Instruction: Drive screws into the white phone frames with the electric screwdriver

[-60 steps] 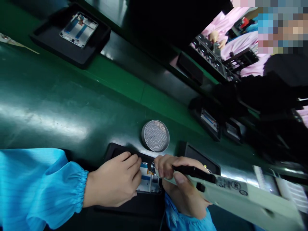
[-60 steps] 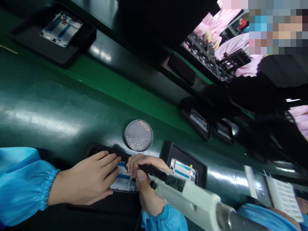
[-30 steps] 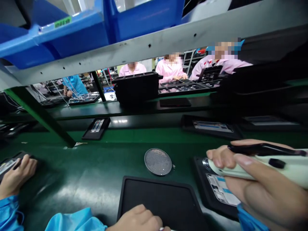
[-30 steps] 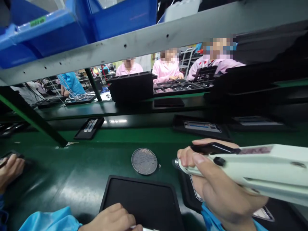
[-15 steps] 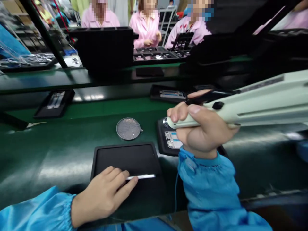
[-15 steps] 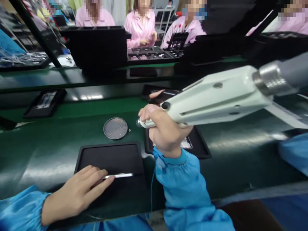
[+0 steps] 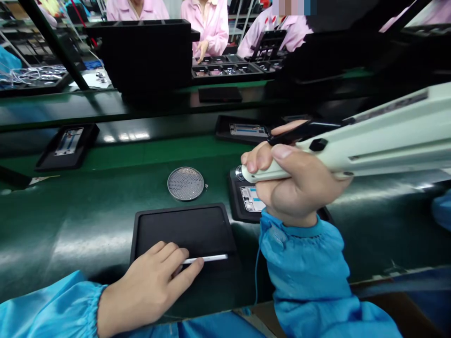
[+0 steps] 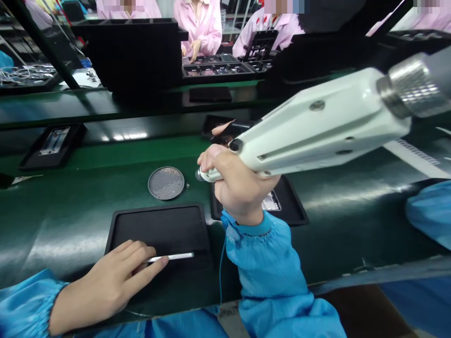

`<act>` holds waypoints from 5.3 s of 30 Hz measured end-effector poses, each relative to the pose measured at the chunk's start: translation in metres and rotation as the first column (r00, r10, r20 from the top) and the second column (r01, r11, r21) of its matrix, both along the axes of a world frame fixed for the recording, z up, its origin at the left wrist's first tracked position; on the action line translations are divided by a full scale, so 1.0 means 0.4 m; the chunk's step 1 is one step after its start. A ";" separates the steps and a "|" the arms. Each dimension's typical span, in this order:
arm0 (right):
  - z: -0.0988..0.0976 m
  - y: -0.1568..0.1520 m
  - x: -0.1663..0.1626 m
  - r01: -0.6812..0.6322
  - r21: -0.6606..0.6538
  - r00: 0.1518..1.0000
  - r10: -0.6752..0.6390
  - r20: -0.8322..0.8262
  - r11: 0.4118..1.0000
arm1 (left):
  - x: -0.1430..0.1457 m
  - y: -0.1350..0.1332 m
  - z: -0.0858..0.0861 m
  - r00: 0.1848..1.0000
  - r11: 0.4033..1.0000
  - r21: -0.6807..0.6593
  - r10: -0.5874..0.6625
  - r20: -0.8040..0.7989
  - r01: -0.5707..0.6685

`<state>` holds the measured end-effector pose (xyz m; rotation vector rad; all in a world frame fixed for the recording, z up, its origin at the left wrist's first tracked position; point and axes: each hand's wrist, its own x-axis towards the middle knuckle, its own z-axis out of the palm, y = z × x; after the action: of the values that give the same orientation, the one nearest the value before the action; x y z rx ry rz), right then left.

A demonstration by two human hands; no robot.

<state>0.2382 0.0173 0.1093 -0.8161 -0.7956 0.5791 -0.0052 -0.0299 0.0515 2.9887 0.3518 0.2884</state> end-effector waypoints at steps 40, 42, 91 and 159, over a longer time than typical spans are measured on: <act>-0.019 0.012 0.008 0.012 0.063 0.999 -0.015 0.047 0.998 | 0.021 0.015 0.010 0.982 0.990 -0.140 -0.019 -0.189 -0.007; -0.019 0.012 0.007 0.016 0.063 0.998 -0.020 0.057 0.998 | 0.021 0.015 0.009 0.982 0.989 -0.145 -0.020 -0.189 -0.008; -0.017 0.026 -0.004 0.049 0.009 0.999 -0.049 0.018 0.999 | -0.020 0.020 -0.011 0.989 1.000 0.015 0.004 0.146 -0.007; -0.020 -0.152 -0.118 -0.306 -0.433 0.345 0.523 0.779 0.848 | -0.131 0.128 0.139 0.890 0.830 -0.556 0.229 0.395 0.033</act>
<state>0.1909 -0.0436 0.1013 -1.1334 -2.0210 0.6945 -0.0574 0.0213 0.1071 2.2486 0.4476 0.7328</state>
